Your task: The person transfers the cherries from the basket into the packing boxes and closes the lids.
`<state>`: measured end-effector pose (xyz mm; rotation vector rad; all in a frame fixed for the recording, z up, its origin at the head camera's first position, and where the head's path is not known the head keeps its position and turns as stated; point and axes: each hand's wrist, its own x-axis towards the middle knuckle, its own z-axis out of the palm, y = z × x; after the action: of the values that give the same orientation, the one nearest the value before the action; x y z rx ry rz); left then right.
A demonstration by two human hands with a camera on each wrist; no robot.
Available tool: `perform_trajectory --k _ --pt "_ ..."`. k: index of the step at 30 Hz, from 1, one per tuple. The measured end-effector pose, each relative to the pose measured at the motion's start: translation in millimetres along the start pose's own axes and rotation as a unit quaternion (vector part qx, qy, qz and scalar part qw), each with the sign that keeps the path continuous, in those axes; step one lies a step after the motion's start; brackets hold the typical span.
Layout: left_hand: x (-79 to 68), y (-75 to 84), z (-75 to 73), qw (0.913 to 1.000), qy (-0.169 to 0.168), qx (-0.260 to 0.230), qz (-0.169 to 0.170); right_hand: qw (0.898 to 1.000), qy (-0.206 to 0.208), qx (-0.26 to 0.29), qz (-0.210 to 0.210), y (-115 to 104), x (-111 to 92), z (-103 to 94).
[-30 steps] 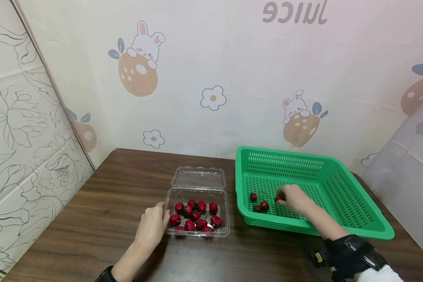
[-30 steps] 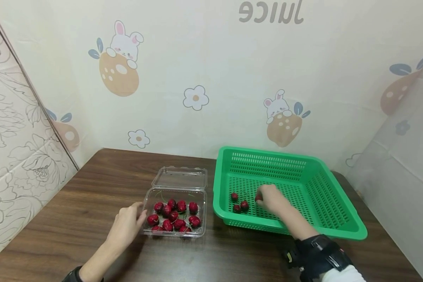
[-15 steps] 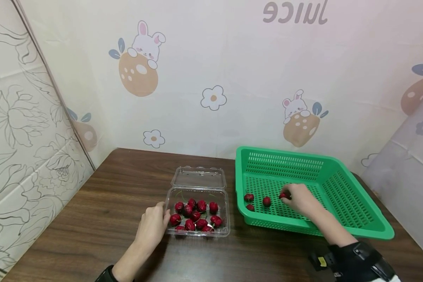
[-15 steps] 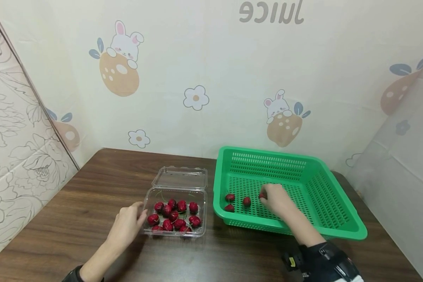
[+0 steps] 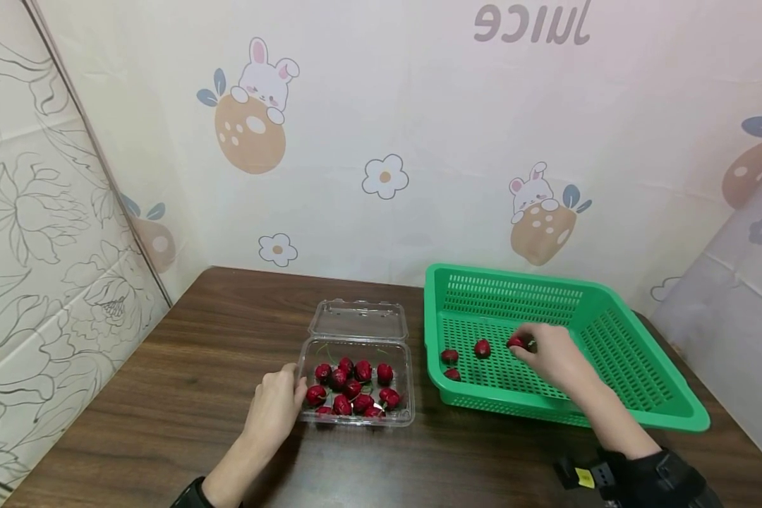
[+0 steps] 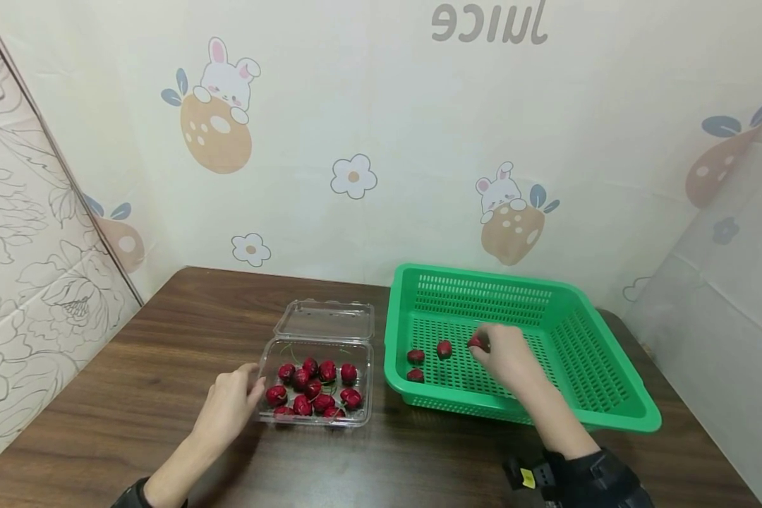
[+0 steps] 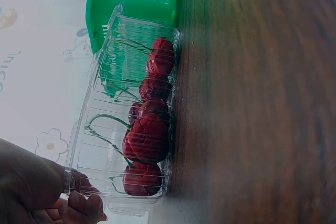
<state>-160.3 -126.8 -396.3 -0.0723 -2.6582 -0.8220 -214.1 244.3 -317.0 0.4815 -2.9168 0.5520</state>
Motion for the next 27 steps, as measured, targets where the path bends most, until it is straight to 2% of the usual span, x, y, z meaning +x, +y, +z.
perform_trajectory --k 18,27 --pt "-0.6 -1.6 1.1 1.0 0.002 0.0 0.005 0.997 0.072 0.036 -0.001 -31 -10 -12.4" --pt "-0.6 -0.9 0.5 1.0 0.002 -0.001 0.001 0.994 0.095 0.047 -0.029 -54 -15 -8.9"
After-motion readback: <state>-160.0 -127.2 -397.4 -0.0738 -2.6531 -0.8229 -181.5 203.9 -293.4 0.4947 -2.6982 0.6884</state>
